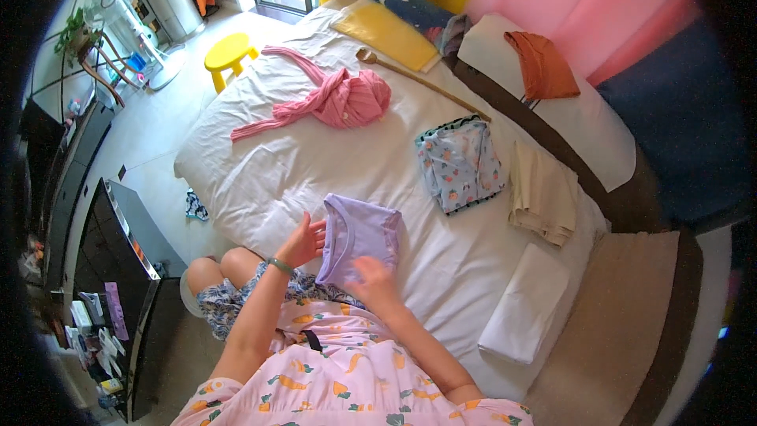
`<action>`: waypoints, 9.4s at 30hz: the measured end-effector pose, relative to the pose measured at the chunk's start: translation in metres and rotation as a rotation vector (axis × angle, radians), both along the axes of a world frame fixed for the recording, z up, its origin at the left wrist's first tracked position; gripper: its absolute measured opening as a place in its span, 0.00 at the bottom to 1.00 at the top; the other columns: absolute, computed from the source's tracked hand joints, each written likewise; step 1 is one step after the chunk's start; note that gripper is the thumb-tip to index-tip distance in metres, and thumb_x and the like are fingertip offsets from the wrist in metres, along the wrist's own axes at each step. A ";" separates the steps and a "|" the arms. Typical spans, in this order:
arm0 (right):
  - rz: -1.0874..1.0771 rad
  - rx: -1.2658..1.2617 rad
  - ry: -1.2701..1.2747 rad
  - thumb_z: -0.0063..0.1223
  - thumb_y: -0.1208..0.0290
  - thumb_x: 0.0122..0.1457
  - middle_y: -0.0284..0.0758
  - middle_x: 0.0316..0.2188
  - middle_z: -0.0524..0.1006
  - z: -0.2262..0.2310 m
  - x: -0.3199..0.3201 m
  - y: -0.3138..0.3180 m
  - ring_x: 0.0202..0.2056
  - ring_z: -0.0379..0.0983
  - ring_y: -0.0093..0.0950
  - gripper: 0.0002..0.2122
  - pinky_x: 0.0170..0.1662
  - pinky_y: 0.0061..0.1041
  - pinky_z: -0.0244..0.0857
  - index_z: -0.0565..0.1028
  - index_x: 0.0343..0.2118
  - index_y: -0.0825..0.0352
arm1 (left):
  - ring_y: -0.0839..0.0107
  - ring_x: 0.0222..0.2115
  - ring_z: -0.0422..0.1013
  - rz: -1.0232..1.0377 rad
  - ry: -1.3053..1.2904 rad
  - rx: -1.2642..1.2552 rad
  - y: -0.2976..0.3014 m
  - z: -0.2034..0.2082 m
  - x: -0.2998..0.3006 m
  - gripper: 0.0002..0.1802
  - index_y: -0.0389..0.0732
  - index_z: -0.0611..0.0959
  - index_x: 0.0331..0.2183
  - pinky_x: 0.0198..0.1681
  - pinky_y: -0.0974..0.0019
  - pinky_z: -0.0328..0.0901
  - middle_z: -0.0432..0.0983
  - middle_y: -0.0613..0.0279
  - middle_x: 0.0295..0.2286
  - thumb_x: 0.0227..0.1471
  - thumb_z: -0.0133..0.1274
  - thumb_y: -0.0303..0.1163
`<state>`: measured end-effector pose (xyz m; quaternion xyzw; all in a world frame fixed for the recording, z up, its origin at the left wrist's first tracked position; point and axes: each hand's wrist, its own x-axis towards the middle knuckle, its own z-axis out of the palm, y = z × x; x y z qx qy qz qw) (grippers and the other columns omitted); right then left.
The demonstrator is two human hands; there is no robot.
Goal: The person folds a white sheet, beige trousers, a patterned blue top, a purple t-shirt, and a pink cardigan on a bed.
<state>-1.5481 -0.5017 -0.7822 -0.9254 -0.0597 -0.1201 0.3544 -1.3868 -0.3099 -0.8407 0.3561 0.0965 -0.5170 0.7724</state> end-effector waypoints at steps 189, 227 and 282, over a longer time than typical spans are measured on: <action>-0.685 0.566 0.078 0.56 0.68 0.56 0.30 0.25 0.77 -0.034 0.024 -0.082 0.27 0.73 0.21 0.08 0.32 0.22 0.66 0.75 0.33 0.68 | 0.53 0.36 0.69 0.162 -1.624 1.227 0.116 0.048 0.110 0.17 0.41 0.79 0.42 0.41 0.58 0.64 0.74 0.48 0.32 0.49 0.57 0.34; -0.429 0.340 0.507 0.59 0.67 0.51 0.42 0.20 0.77 -0.019 -0.055 -0.002 0.23 0.75 0.38 0.10 0.28 0.34 0.67 0.75 0.23 0.69 | 0.57 0.33 0.70 -0.032 -1.948 0.888 0.093 0.059 0.060 0.08 0.39 0.79 0.32 0.38 0.60 0.66 0.72 0.56 0.32 0.44 0.55 0.23; -0.661 -0.008 0.352 0.53 0.75 0.55 0.38 0.20 0.75 -0.026 -0.041 -0.108 0.21 0.73 0.31 0.11 0.23 0.32 0.65 0.69 0.41 0.67 | 0.53 0.35 0.73 0.169 -1.407 1.215 -0.044 0.035 0.157 0.19 0.46 0.77 0.44 0.39 0.57 0.67 0.76 0.50 0.33 0.47 0.52 0.25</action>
